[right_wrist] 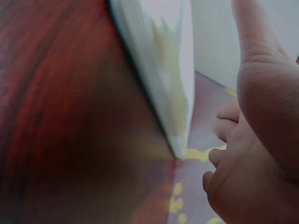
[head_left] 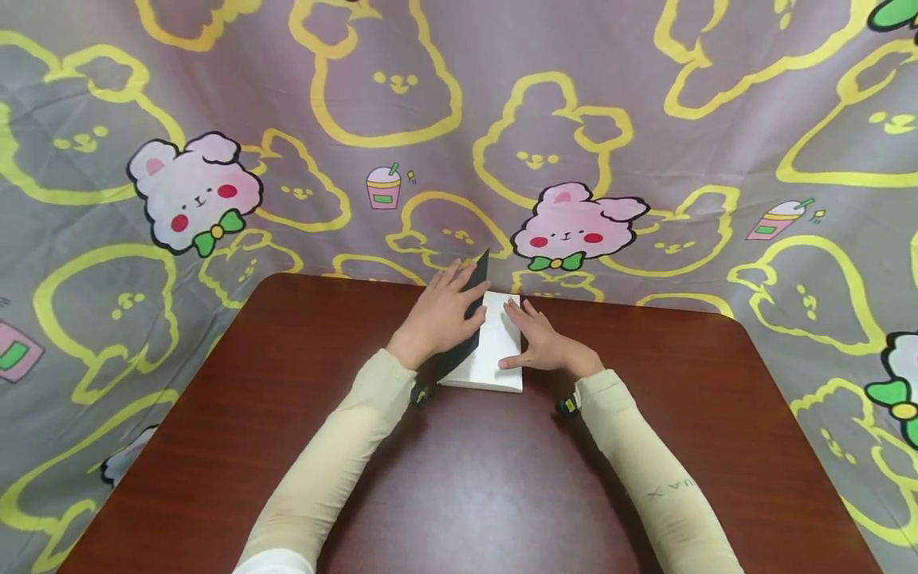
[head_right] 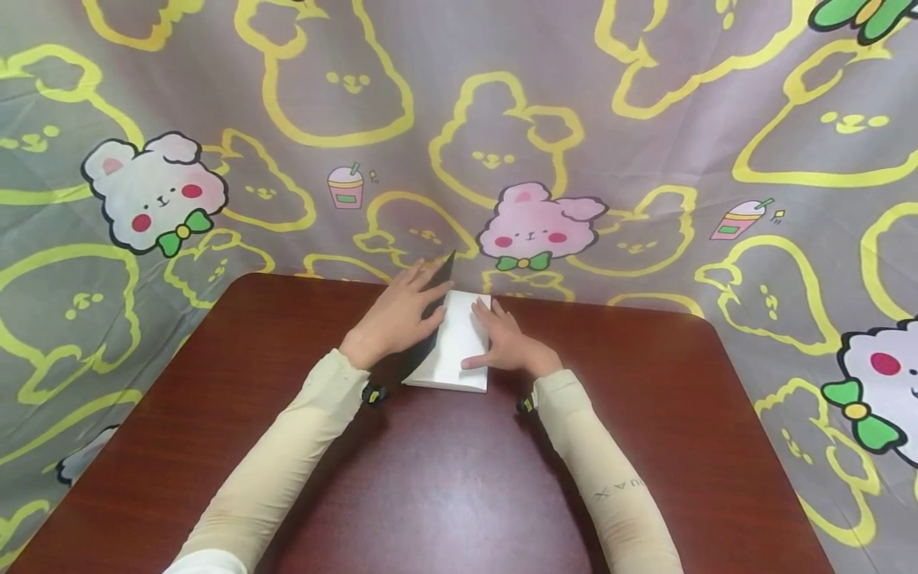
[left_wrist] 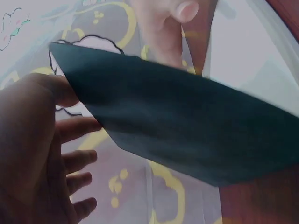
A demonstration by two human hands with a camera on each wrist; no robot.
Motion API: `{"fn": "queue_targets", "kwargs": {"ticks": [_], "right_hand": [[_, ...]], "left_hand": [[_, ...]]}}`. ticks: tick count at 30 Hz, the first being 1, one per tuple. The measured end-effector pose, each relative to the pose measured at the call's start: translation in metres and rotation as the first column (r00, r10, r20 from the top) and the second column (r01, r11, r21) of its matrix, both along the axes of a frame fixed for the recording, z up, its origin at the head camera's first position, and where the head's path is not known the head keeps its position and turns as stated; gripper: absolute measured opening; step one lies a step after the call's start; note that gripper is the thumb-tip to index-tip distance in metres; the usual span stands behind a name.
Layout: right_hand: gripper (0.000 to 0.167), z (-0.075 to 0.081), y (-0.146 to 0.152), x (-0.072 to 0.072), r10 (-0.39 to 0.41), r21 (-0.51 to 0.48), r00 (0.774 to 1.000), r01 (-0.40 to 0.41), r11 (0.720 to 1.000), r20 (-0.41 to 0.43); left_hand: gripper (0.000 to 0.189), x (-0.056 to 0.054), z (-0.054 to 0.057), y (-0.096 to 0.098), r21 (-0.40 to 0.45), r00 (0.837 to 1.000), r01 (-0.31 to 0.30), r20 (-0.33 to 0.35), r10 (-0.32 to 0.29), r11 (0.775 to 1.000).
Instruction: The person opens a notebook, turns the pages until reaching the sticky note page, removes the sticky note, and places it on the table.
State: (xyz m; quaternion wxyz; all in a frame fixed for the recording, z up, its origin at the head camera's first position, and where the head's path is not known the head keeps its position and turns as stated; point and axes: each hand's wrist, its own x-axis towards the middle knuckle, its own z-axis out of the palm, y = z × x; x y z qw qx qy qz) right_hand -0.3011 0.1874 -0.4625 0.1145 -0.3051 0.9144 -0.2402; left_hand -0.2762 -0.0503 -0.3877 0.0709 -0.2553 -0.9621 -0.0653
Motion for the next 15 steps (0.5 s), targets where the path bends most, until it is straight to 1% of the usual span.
{"fn": "queue_targets", "kwargs": {"ticks": [4, 8, 12, 15], "right_hand": [[0.121, -0.009, 0.001, 0.000, -0.020, 0.080, 0.999, 0.016, 0.997, 0.044], [0.124, -0.015, 0.001, 0.001, -0.027, 0.137, 0.997, 0.017, 0.990, 0.075], [0.125, -0.017, 0.001, 0.002, -0.020, 0.121, 0.997, 0.011, 0.993, 0.077], [0.125, -0.017, 0.002, 0.002, -0.022, 0.109, 0.997, 0.013, 0.994, 0.076]], "left_hand": [[0.054, 0.000, -0.001, -0.014, 0.053, 1.000, 0.022, -0.001, -0.022, 0.998], [0.054, 0.002, -0.001, -0.029, 0.115, 1.000, 0.024, 0.016, -0.026, 0.993], [0.054, 0.003, 0.002, -0.045, 0.193, 0.998, 0.009, 0.056, -0.021, 0.981], [0.053, 0.002, 0.003, -0.059, 0.218, 0.997, -0.002, 0.072, -0.015, 0.976]]}}
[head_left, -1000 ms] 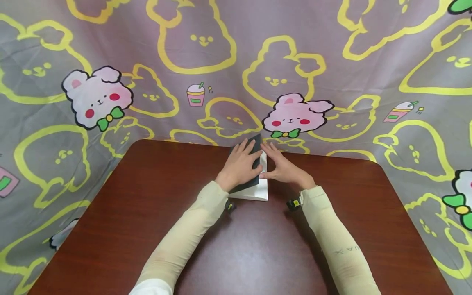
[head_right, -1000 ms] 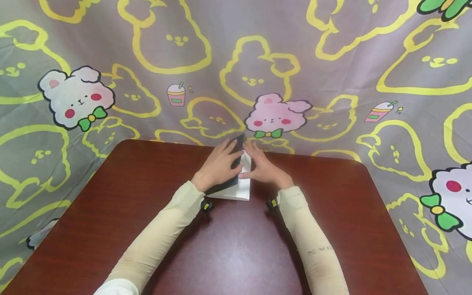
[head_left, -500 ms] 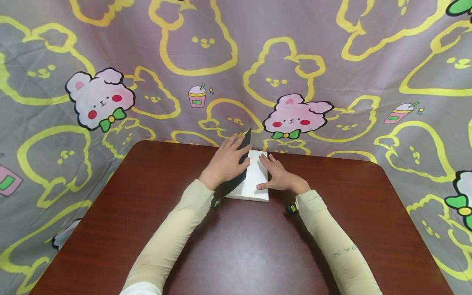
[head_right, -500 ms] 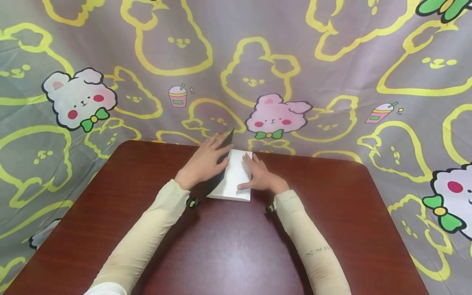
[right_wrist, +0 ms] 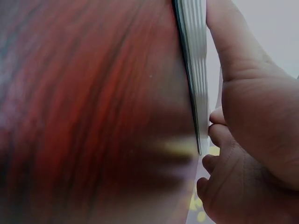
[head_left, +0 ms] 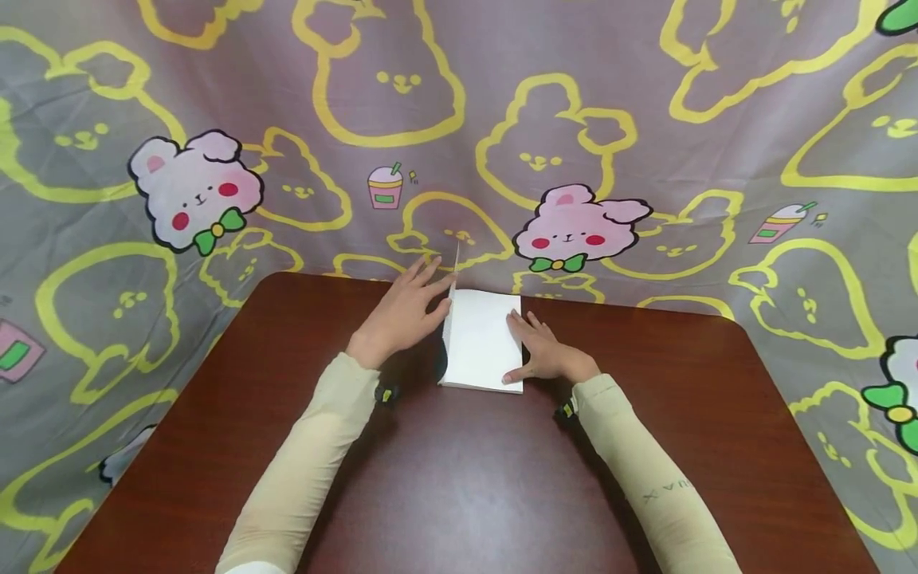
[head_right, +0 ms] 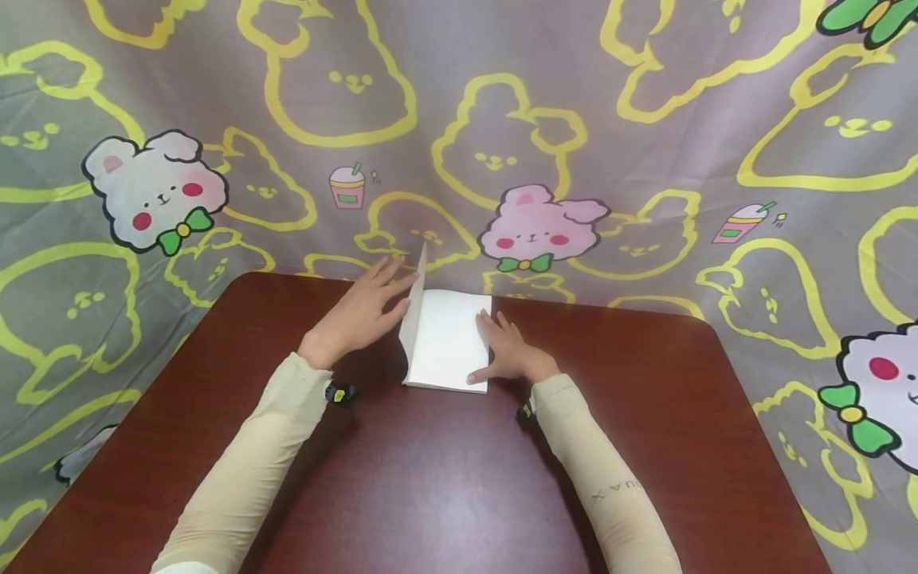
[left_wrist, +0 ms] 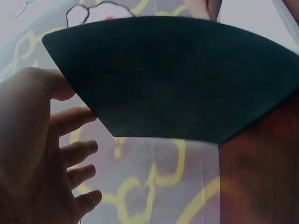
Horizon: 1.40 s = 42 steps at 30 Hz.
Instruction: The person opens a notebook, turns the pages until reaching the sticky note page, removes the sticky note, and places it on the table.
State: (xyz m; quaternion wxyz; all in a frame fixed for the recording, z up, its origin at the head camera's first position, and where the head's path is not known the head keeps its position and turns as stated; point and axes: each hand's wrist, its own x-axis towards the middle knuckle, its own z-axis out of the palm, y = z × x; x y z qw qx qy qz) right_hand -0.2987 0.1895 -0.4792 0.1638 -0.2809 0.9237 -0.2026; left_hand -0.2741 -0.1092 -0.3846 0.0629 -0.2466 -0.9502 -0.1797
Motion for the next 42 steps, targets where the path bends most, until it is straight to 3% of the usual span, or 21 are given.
{"fn": "queue_targets", "kwargs": {"ticks": [8, 12, 17, 21, 25, 30, 38, 42], "right_hand": [[0.126, -0.001, 0.002, 0.001, -0.006, -0.002, 1.000, 0.006, 1.000, 0.006], [0.128, -0.001, 0.003, 0.000, -0.005, 0.006, 1.000, 0.005, 1.000, 0.003], [0.129, -0.002, 0.003, 0.000, -0.008, 0.025, 1.000, 0.008, 1.000, 0.007], [0.129, -0.002, 0.002, 0.001, -0.005, 0.036, 1.000, 0.005, 0.999, 0.013], [0.128, 0.000, 0.001, 0.001, -0.008, 0.043, 1.000, 0.008, 0.999, 0.016], [0.128, 0.002, 0.001, 0.002, -0.003, 0.056, 1.000, 0.003, 0.998, 0.005], [0.128, 0.005, 0.005, 0.003, -0.019, 0.059, 1.000, 0.018, 0.998, 0.018], [0.127, 0.006, 0.012, 0.003, -0.028, 0.071, 1.000, 0.027, 0.997, 0.008]], "left_hand": [[0.052, -0.001, 0.002, -0.046, -0.014, 1.000, -0.017, 0.011, 0.017, 1.000], [0.052, -0.003, -0.003, -0.065, -0.050, 0.999, -0.040, 0.004, 0.040, 0.998], [0.052, -0.003, -0.015, -0.083, -0.092, 0.995, -0.090, 0.038, 0.093, 0.992], [0.054, -0.006, -0.031, -0.089, -0.142, 0.988, -0.109, 0.094, 0.123, 0.984], [0.059, -0.011, -0.050, -0.081, -0.221, 0.983, -0.078, 0.148, 0.113, 0.972], [0.067, -0.014, -0.067, -0.057, -0.291, 0.967, -0.007, 0.243, 0.081, 0.957], [0.070, -0.019, -0.080, -0.023, -0.260, 0.934, 0.050, 0.355, 0.048, 0.964], [0.070, -0.019, -0.083, -0.013, -0.256, 0.927, 0.049, 0.371, 0.051, 0.965]]}}
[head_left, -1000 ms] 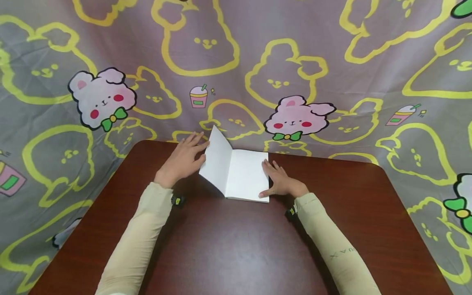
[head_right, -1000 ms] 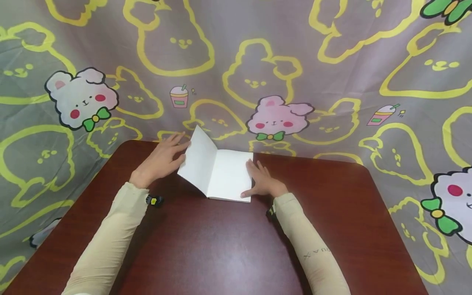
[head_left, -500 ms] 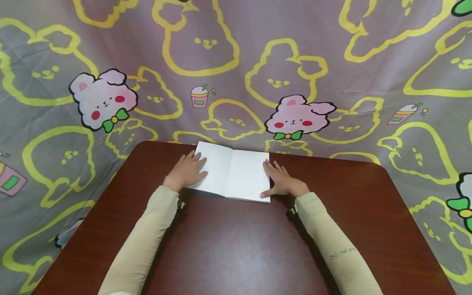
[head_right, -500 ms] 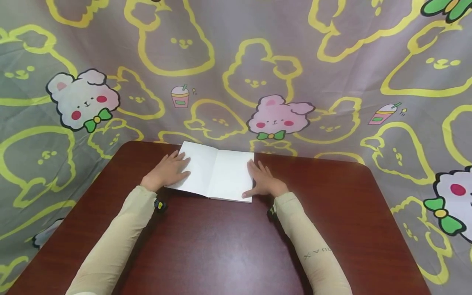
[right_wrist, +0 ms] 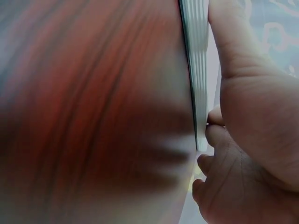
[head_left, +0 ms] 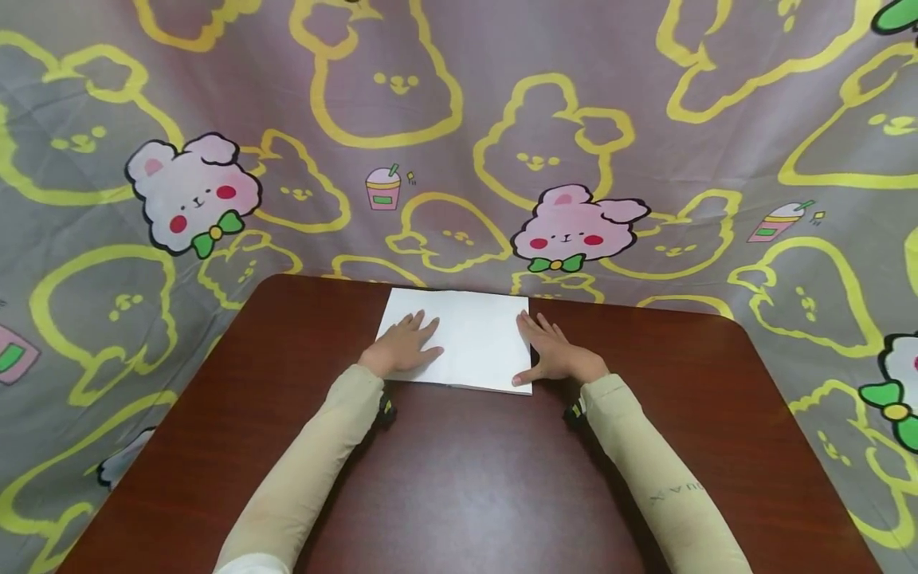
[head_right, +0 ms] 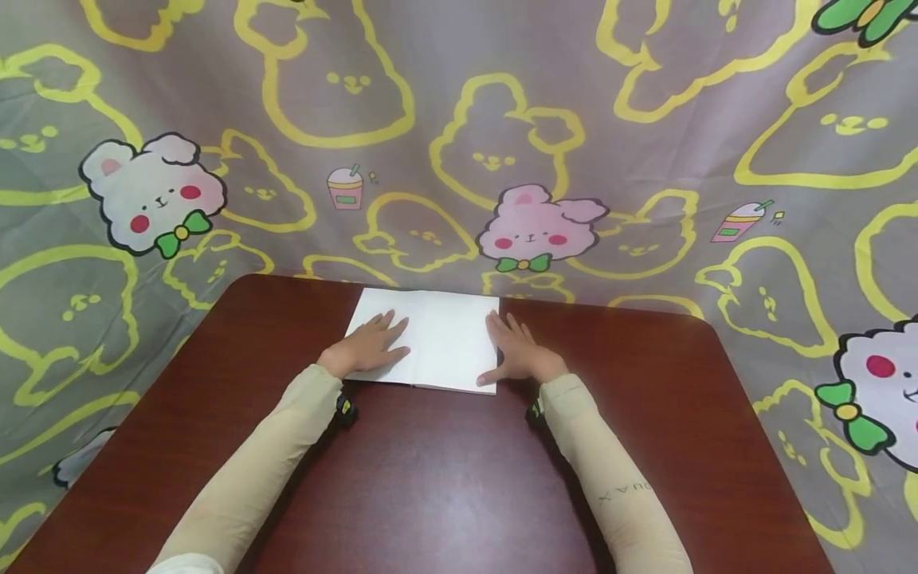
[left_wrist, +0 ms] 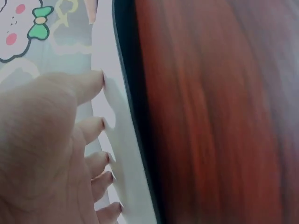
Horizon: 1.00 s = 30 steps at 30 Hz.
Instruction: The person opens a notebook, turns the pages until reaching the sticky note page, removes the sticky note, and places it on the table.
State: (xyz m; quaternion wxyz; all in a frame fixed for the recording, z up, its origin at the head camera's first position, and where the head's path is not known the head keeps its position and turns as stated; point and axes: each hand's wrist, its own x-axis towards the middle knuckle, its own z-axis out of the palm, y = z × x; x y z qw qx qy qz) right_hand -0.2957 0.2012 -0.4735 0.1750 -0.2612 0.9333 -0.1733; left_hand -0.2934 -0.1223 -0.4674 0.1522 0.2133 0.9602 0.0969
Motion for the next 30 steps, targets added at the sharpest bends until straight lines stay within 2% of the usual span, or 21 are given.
{"fn": "queue_targets", "kwargs": {"ticks": [10, 15, 20, 30], "right_hand": [[0.128, -0.001, 0.020, 0.002, -0.022, -0.012, 1.000, 0.022, 1.000, -0.007], [0.129, -0.002, 0.027, 0.004, -0.027, -0.041, 0.999, 0.028, 0.999, 0.020], [0.129, -0.003, 0.028, 0.004, -0.026, -0.067, 0.999, 0.029, 0.997, 0.040], [0.129, -0.004, 0.029, 0.005, -0.031, -0.089, 0.999, 0.034, 0.995, 0.041]], "left_hand": [[0.070, 0.004, -0.005, 0.021, 0.017, 0.999, -0.032, 0.001, 0.032, 0.999], [0.069, 0.010, -0.007, 0.031, 0.000, 0.999, -0.039, -0.019, 0.039, 0.999], [0.068, 0.015, -0.003, 0.034, 0.009, 0.998, -0.065, -0.022, 0.065, 0.998], [0.066, 0.016, -0.007, 0.043, -0.022, 0.994, -0.101, -0.040, 0.100, 0.995]]}}
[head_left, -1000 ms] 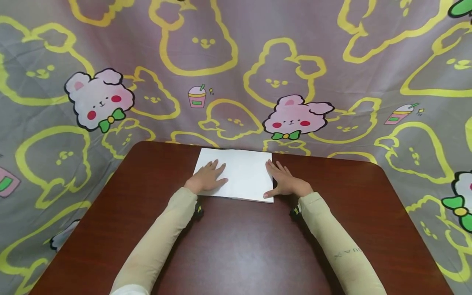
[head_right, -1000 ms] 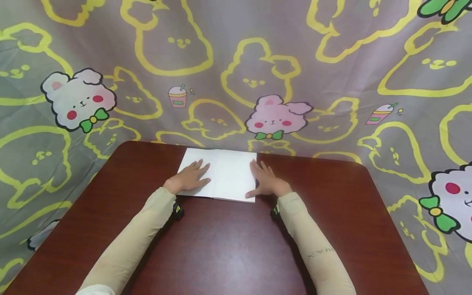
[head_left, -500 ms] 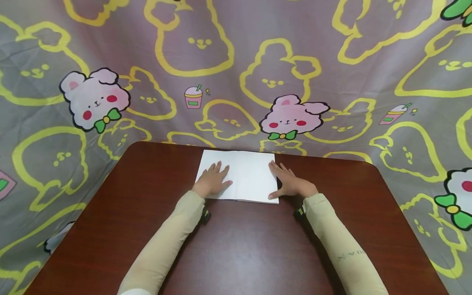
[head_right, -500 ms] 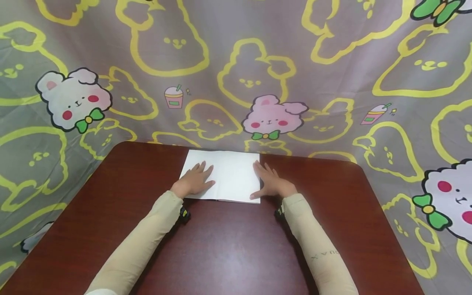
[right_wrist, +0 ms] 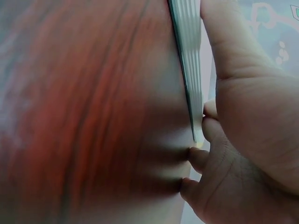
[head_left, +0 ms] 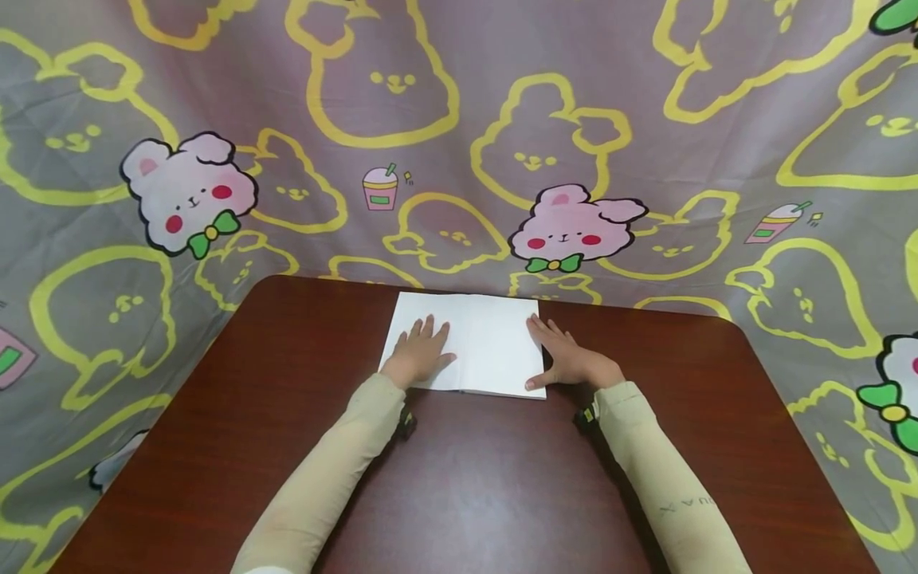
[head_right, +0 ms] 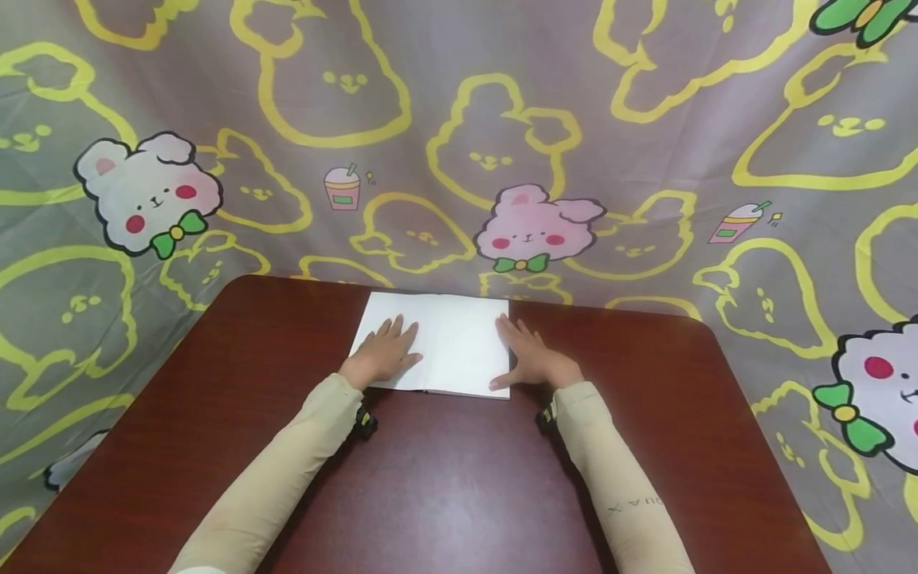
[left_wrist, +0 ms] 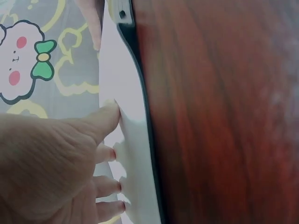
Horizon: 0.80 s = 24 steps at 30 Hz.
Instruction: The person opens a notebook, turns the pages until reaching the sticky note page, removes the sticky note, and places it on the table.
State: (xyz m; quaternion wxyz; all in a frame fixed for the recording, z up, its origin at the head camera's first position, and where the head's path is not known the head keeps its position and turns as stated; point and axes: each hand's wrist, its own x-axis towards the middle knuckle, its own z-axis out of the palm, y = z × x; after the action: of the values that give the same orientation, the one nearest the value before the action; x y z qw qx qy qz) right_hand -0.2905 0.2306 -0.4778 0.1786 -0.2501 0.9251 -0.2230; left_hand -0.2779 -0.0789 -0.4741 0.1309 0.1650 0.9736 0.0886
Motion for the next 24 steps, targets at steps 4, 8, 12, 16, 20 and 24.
{"fn": "queue_targets", "kwargs": {"ticks": [4, 8, 12, 16, 20, 24], "right_hand": [[0.129, -0.001, 0.001, 0.000, -0.004, -0.022, 1.000, 0.005, 1.000, 0.019], [0.130, -0.002, 0.002, -0.002, -0.009, -0.033, 0.999, 0.010, 0.999, 0.031], [0.130, -0.002, 0.002, -0.004, 0.007, -0.058, 1.000, -0.005, 0.998, 0.029], [0.130, -0.004, 0.002, -0.005, 0.008, -0.057, 0.999, -0.006, 0.998, 0.032], [0.130, -0.004, 0.003, -0.004, -0.003, -0.043, 0.999, 0.004, 0.999, 0.037], [0.129, -0.003, 0.002, -0.002, -0.006, -0.046, 1.000, 0.008, 0.999, 0.031]], "left_hand": [[0.058, 0.001, -0.003, 0.003, 0.008, 0.994, 0.091, -0.062, -0.090, 0.996], [0.050, 0.002, -0.005, 0.006, 0.022, 0.970, 0.201, -0.146, -0.196, 0.979], [0.048, 0.005, -0.002, 0.009, 0.011, 0.960, 0.215, -0.185, -0.209, 0.977], [0.045, 0.009, 0.004, 0.015, 0.047, 0.943, 0.266, -0.220, -0.250, 0.963], [0.042, 0.015, 0.010, 0.024, 0.106, 0.926, 0.330, -0.227, -0.300, 0.938], [0.046, 0.021, 0.013, 0.035, 0.099, 0.915, 0.363, -0.225, -0.334, 0.927]]}}
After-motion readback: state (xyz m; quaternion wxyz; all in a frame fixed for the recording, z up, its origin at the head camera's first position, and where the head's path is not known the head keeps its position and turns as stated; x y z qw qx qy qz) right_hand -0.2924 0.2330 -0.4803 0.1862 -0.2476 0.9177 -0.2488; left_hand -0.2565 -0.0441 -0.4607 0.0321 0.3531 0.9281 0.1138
